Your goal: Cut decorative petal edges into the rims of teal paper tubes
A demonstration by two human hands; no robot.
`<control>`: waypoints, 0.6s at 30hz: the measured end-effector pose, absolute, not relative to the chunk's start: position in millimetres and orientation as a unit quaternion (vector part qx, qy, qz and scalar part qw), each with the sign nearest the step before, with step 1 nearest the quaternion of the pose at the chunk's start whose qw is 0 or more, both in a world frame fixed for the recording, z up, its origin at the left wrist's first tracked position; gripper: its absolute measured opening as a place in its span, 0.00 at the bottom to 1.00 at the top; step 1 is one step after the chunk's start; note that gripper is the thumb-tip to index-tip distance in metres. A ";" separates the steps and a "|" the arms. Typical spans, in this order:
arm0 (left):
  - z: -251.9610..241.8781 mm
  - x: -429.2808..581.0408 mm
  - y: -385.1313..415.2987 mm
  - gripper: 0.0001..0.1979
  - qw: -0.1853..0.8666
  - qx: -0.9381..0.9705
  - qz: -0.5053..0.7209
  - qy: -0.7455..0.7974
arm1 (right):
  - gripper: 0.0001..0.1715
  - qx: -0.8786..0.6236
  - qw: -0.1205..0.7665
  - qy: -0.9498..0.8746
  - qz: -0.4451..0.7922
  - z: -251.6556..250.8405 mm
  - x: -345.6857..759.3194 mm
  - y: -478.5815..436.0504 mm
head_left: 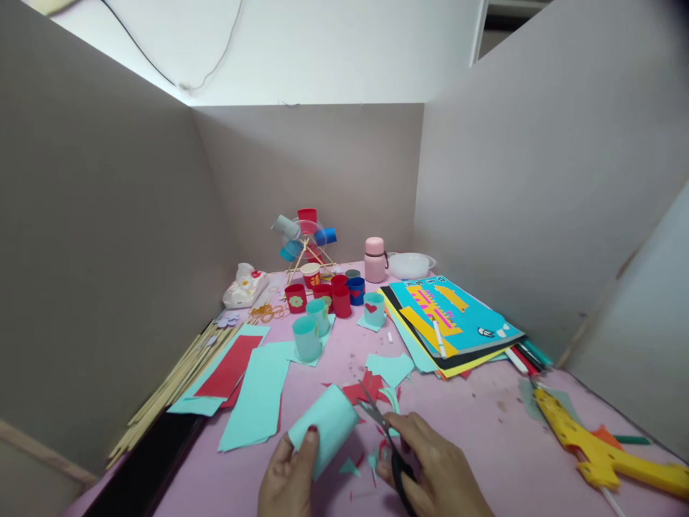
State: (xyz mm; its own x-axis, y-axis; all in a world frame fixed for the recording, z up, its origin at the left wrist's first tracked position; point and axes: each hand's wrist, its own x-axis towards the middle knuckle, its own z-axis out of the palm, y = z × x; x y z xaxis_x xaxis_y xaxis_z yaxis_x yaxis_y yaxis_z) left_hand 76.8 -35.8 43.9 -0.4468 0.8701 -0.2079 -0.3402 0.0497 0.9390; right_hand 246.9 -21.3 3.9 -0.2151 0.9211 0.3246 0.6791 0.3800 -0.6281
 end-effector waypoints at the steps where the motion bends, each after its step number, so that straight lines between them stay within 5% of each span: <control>1: 42.6 75.1 -35.1 0.16 0.474 0.234 0.645 0.552 | 0.21 -0.528 0.325 -0.767 0.167 1.9 245.9 -21.9; 10: 33.8 78.6 -35.8 0.25 0.546 0.224 0.632 0.502 | 0.22 -0.535 0.303 -0.781 0.108 -6.6 245.1 -22.2; 18: 29.3 81.5 -39.6 0.24 0.556 0.248 0.616 0.500 | 0.21 -0.541 0.298 -0.782 0.080 -7.9 249.1 -19.9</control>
State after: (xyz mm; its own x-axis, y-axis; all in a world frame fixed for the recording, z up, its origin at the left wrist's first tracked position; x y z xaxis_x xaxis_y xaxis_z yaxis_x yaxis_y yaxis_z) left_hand 81.5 -39.6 29.3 -0.2574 0.9333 -0.2503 -0.4374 0.1184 0.8915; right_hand 249.1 -19.9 -7.9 -0.2365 0.8946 0.3792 0.7990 0.4011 -0.4480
